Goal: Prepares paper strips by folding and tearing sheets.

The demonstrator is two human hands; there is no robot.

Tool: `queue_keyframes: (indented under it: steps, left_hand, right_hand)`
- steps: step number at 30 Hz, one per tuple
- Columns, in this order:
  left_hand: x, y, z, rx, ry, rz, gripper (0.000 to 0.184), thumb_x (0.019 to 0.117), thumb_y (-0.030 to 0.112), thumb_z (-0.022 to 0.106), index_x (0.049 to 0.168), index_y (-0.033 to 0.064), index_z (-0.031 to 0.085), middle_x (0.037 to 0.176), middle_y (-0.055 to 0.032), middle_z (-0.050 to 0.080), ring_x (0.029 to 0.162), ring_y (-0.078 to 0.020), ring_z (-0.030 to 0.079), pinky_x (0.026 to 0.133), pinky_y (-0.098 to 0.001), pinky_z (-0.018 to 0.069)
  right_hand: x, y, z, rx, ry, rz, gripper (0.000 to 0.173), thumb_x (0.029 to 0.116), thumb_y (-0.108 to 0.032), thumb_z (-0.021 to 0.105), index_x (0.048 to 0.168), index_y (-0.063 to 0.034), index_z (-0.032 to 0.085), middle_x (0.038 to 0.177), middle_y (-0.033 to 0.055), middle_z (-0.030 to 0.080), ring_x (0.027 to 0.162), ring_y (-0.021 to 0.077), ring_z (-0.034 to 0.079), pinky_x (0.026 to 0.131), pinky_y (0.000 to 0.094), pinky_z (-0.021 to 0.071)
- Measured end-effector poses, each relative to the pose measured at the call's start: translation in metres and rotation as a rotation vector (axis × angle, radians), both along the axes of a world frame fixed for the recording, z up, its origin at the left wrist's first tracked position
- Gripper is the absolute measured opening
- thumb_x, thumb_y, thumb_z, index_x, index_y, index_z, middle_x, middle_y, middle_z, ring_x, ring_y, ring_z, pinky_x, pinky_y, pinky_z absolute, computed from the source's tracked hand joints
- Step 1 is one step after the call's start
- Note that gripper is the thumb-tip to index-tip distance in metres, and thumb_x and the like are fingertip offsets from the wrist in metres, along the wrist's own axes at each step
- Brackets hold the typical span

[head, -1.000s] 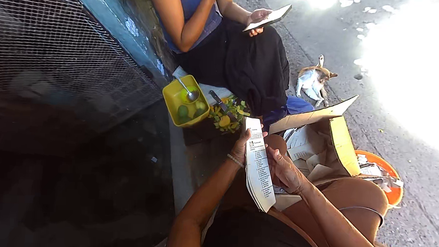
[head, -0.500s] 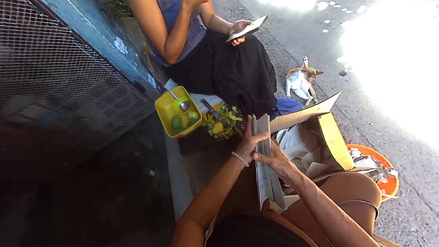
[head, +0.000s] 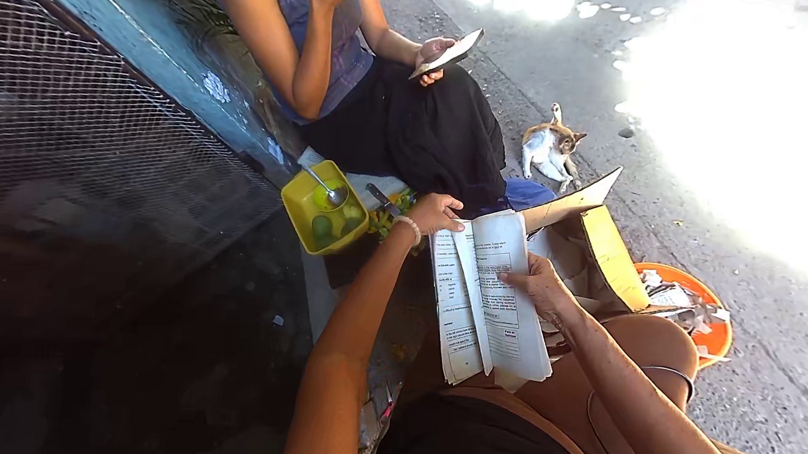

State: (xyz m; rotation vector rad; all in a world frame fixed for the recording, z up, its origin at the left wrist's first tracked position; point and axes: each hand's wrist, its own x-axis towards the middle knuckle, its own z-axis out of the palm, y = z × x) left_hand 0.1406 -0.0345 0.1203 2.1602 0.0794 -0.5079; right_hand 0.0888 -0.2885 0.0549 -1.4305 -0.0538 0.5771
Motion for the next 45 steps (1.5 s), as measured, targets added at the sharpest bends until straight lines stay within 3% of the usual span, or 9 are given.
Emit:
queue_keyframes:
  steps: [6, 9, 12, 15, 18, 22, 27, 37, 45]
  left_hand:
    - [0.019, -0.020, 0.019, 0.256, 0.069, -0.313, 0.048, 0.0985, 0.024, 0.070, 0.137, -0.0013, 0.061, 0.127, -0.0246, 0.066, 0.118, -0.0353, 0.064, 0.107, -0.0517, 0.0455]
    - [0.018, -0.024, 0.023, 0.325, 0.113, -0.347, 0.044, 0.0955, 0.011, 0.072, 0.138, 0.0037, 0.062, 0.128, -0.0229, 0.066, 0.119, -0.0351, 0.063, 0.106, -0.0519, 0.0455]
    - [0.015, -0.020, 0.020, 0.308, 0.105, -0.335, 0.042, 0.0960, 0.011, 0.071, 0.136, 0.0034, 0.064, 0.125, -0.0215, 0.068, 0.117, -0.0328, 0.064, 0.105, -0.0500, 0.0465]
    - [0.013, -0.016, 0.015, 0.233, 0.110, -0.325, 0.040, 0.0962, 0.009, 0.071, 0.135, 0.0032, 0.064, 0.127, -0.0200, 0.068, 0.116, -0.0294, 0.065, 0.105, -0.0464, 0.0481]
    - [0.012, -0.014, 0.012, 0.179, 0.105, -0.316, 0.037, 0.0968, 0.008, 0.070, 0.133, 0.0013, 0.065, 0.127, -0.0201, 0.067, 0.115, -0.0274, 0.066, 0.104, -0.0438, 0.0486]
    - [0.007, -0.010, 0.007, 0.200, 0.061, -0.345, 0.041, 0.0966, 0.018, 0.072, 0.133, -0.0001, 0.065, 0.130, -0.0193, 0.066, 0.123, -0.0291, 0.062, 0.109, -0.0462, 0.0448]
    - [0.007, -0.003, -0.001, 0.202, 0.102, -0.309, 0.062, 0.0918, 0.004, 0.075, 0.149, 0.0010, 0.050, 0.130, -0.0255, 0.063, 0.119, -0.0353, 0.062, 0.106, -0.0479, 0.0465]
    - [0.021, -0.005, -0.013, 0.570, 0.216, -0.446, 0.044, 0.0917, 0.018, 0.078, 0.131, 0.0023, 0.066, 0.124, -0.0212, 0.068, 0.121, -0.0367, 0.062, 0.107, -0.0566, 0.0441]
    - [0.017, -0.013, -0.030, 0.538, 0.226, -0.361, 0.034, 0.1036, 0.022, 0.062, 0.127, -0.0026, 0.065, 0.127, -0.0257, 0.064, 0.124, -0.0396, 0.059, 0.108, -0.0575, 0.0424]
  right_hand:
    - [-0.007, 0.003, -0.003, -0.076, -0.030, -0.091, 0.036, 0.0876, 0.009, 0.067, 0.121, 0.0003, 0.057, 0.097, 0.0090, 0.072, 0.081, 0.0127, 0.073, 0.072, 0.0286, 0.0629]
    - [-0.014, 0.003, -0.008, -0.581, -0.474, -0.200, 0.067, 0.0894, -0.011, 0.074, 0.148, 0.0027, 0.044, 0.131, 0.0256, 0.059, 0.117, 0.0343, 0.063, 0.099, 0.0472, 0.0524]
    - [-0.023, 0.005, -0.019, -0.775, -1.060, -0.334, 0.054, 0.0927, -0.021, 0.068, 0.137, 0.0082, 0.056, 0.131, 0.0363, 0.057, 0.121, 0.0557, 0.057, 0.101, 0.0655, 0.0459]
    - [-0.038, 0.020, -0.011, -0.745, -1.298, -0.224, 0.041, 0.0974, -0.035, 0.062, 0.114, 0.0009, 0.072, 0.113, 0.0268, 0.069, 0.101, 0.0460, 0.067, 0.083, 0.0575, 0.0545]
    - [-0.049, 0.042, -0.008, -0.811, -1.095, 0.004, 0.063, 0.0928, -0.044, 0.068, 0.126, 0.0087, 0.063, 0.112, 0.0261, 0.067, 0.096, 0.0413, 0.069, 0.076, 0.0493, 0.0585]
    - [-0.037, 0.053, -0.006, -0.883, -0.624, 0.163, 0.053, 0.0986, -0.006, 0.055, 0.147, 0.0090, 0.042, 0.118, 0.0282, 0.067, 0.106, 0.0426, 0.069, 0.091, 0.0519, 0.0552]
    - [-0.010, 0.032, -0.006, -0.705, -0.264, 0.108, 0.046, 0.0982, -0.007, 0.056, 0.143, 0.0004, 0.049, 0.109, 0.0221, 0.070, 0.100, 0.0352, 0.070, 0.090, 0.0516, 0.0535]
    - [0.020, 0.035, -0.009, -0.567, -0.056, 0.153, 0.058, 0.0869, -0.007, 0.080, 0.134, 0.0041, 0.050, 0.095, 0.0171, 0.065, 0.067, 0.0218, 0.067, 0.063, 0.0365, 0.0594]
    - [0.036, 0.007, -0.026, -0.817, -0.238, 0.185, 0.037, 0.0912, -0.007, 0.071, 0.126, 0.0028, 0.063, 0.106, 0.0230, 0.069, 0.100, 0.0386, 0.066, 0.091, 0.0576, 0.0504]
